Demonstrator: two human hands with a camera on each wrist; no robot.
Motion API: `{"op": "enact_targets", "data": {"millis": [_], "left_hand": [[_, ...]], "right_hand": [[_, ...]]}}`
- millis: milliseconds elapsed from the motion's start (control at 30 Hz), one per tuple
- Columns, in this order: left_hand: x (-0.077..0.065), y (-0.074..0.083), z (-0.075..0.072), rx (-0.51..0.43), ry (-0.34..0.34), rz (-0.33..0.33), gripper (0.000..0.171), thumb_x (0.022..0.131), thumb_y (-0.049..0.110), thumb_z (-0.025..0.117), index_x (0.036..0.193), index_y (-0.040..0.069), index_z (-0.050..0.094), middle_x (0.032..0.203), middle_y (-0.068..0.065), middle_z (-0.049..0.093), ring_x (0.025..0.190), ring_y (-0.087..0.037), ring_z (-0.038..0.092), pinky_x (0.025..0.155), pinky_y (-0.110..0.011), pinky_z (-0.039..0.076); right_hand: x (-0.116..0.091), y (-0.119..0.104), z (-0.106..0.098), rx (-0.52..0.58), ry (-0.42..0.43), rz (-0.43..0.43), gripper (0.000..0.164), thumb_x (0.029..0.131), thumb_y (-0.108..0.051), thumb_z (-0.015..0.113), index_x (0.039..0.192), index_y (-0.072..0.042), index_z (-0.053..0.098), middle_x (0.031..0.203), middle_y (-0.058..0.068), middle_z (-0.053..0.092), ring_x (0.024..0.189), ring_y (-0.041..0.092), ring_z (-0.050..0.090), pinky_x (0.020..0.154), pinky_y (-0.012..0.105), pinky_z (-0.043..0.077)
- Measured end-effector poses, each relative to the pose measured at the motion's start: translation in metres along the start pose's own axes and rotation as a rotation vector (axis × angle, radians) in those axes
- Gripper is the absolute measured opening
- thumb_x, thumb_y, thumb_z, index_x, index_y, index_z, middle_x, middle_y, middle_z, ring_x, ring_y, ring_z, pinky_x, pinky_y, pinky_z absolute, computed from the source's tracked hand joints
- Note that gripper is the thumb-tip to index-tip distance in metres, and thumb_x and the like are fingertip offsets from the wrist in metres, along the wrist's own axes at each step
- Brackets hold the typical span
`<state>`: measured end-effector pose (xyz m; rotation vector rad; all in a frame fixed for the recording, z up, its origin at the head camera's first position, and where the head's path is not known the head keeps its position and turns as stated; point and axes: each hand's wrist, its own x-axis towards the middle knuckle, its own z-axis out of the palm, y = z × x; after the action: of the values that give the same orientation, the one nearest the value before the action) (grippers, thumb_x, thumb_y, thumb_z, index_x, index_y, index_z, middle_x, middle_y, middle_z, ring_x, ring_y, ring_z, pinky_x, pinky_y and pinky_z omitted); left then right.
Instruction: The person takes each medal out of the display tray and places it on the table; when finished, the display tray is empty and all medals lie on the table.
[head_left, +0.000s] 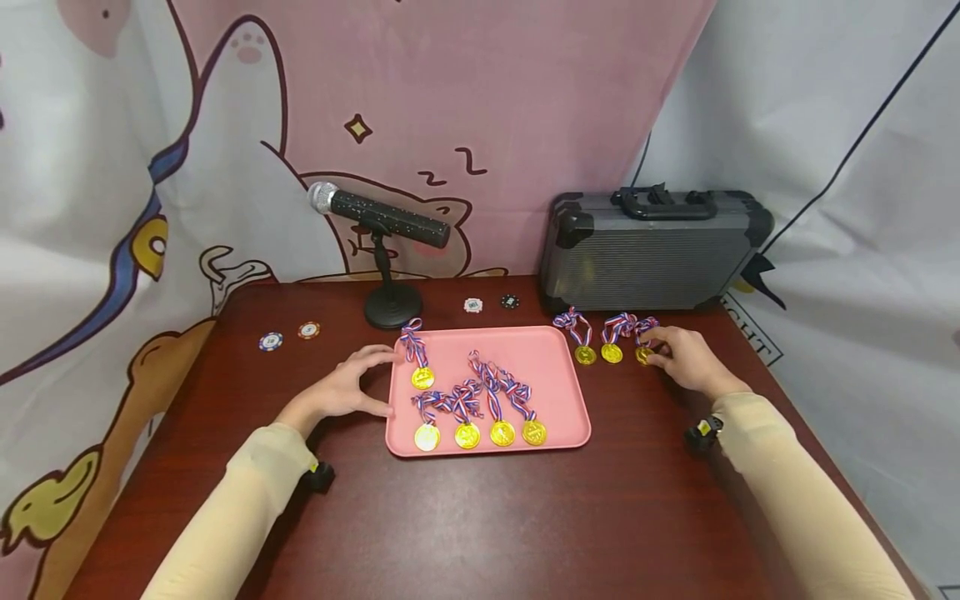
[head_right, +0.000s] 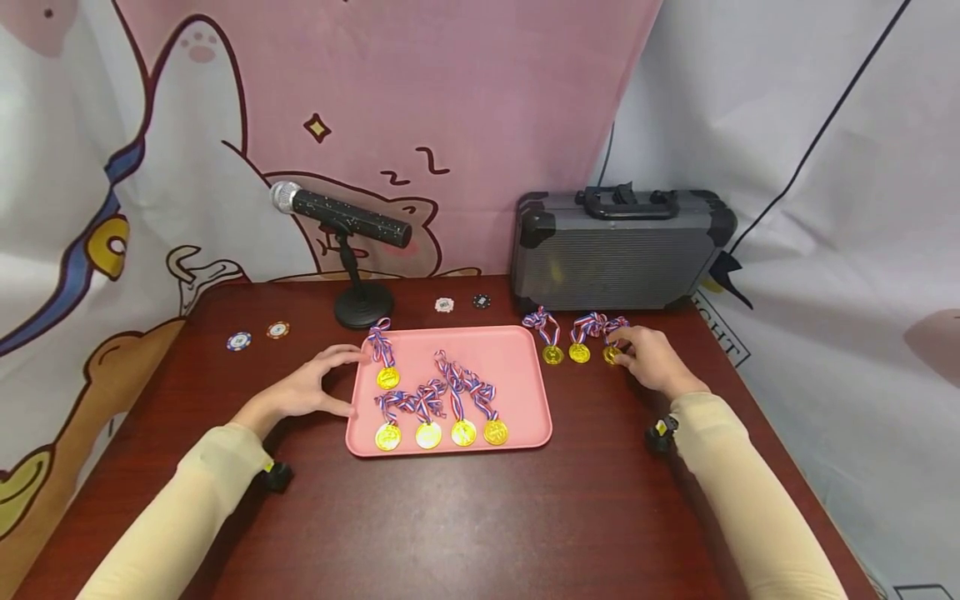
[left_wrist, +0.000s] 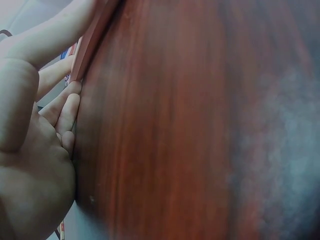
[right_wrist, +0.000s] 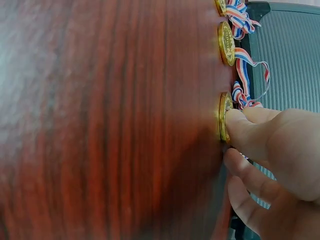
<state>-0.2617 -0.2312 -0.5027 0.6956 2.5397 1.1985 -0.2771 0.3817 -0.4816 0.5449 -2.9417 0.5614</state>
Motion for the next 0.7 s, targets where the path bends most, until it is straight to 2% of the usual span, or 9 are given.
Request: {"op": "enact_targets", "data": {"millis": [167, 267, 367, 433, 500, 567, 633, 700], "left_hand": [[0.001, 0.001, 0.000, 0.003, -0.006, 0.009, 0.090, 0.071, 0.035, 0.099, 0.149, 0.018, 0.058, 0.159, -0.010, 0.041, 0.149, -0.038, 0.031, 0.116, -0.071, 0.021], [0.001, 0.002, 0.000, -0.003, -0.009, 0.008, 0.089, 0.071, 0.034, 0.099, 0.149, 0.018, 0.058, 0.159, -0.010, 0.041, 0.149, -0.039, 0.030, 0.116, -0.071, 0.021], [0.001, 0.002, -0.001, -0.007, -0.007, 0.004, 0.089, 0.071, 0.034, 0.099, 0.149, 0.019, 0.058, 0.159, -0.009, 0.041, 0.149, -0.038, 0.030, 0.116, -0.071, 0.022], [0.001, 0.002, 0.000, -0.006, -0.009, 0.005, 0.089, 0.072, 0.034, 0.099, 0.149, 0.019, 0.058, 0.159, -0.009, 0.041, 0.149, -0.037, 0.030, 0.117, -0.071, 0.022], [0.000, 0.001, 0.000, -0.002, -0.012, 0.004, 0.089, 0.071, 0.035, 0.099, 0.149, 0.019, 0.058, 0.159, -0.009, 0.041, 0.149, -0.037, 0.031, 0.117, -0.070, 0.022], [0.000, 0.000, 0.000, -0.001, -0.014, 0.001, 0.089, 0.071, 0.035, 0.099, 0.149, 0.020, 0.058, 0.160, -0.008, 0.041, 0.150, -0.037, 0.030, 0.117, -0.070, 0.022], [-0.001, 0.000, 0.000, -0.003, -0.010, -0.001, 0.089, 0.071, 0.036, 0.099, 0.149, 0.020, 0.059, 0.160, -0.008, 0.040, 0.150, -0.037, 0.029, 0.117, -0.070, 0.022], [-0.002, 0.000, -0.001, -0.007, -0.005, -0.007, 0.089, 0.071, 0.036, 0.099, 0.149, 0.021, 0.059, 0.160, -0.007, 0.040, 0.150, -0.037, 0.029, 0.117, -0.070, 0.022]], "right_hand": [[0.002, -0.003, 0.001, -0.019, -0.016, 0.018, 0.032, 0.092, 0.003, 0.076, 0.123, 0.001, 0.072, 0.109, 0.022, 0.073, 0.084, 0.028, 0.065, 0.078, 0.051, 0.052], [0.003, -0.005, 0.001, -0.013, -0.012, 0.010, 0.031, 0.092, 0.002, 0.076, 0.123, 0.001, 0.072, 0.108, 0.022, 0.073, 0.085, 0.029, 0.065, 0.079, 0.051, 0.053], [0.001, -0.008, 0.000, -0.002, -0.006, 0.008, 0.031, 0.094, -0.002, 0.076, 0.125, 0.000, 0.071, 0.111, 0.024, 0.070, 0.092, 0.036, 0.067, 0.083, 0.056, 0.054], [-0.003, -0.012, -0.002, -0.001, 0.005, 0.019, 0.032, 0.095, -0.005, 0.076, 0.126, 0.000, 0.070, 0.115, 0.026, 0.067, 0.102, 0.041, 0.065, 0.089, 0.061, 0.052], [-0.006, -0.016, -0.005, -0.010, 0.042, 0.020, 0.035, 0.095, -0.007, 0.077, 0.127, 0.002, 0.069, 0.119, 0.030, 0.064, 0.113, 0.047, 0.059, 0.094, 0.065, 0.047], [-0.007, -0.023, -0.006, -0.011, 0.115, 0.010, 0.038, 0.094, -0.008, 0.077, 0.128, 0.004, 0.067, 0.122, 0.033, 0.061, 0.120, 0.050, 0.052, 0.098, 0.069, 0.041], [-0.004, -0.034, -0.006, 0.002, 0.208, -0.008, 0.039, 0.093, -0.006, 0.078, 0.129, 0.005, 0.066, 0.123, 0.033, 0.060, 0.122, 0.050, 0.048, 0.098, 0.069, 0.039], [0.001, -0.047, -0.004, 0.036, 0.286, -0.031, 0.040, 0.092, -0.006, 0.078, 0.129, 0.006, 0.065, 0.122, 0.031, 0.060, 0.115, 0.049, 0.054, 0.094, 0.066, 0.043]]}}
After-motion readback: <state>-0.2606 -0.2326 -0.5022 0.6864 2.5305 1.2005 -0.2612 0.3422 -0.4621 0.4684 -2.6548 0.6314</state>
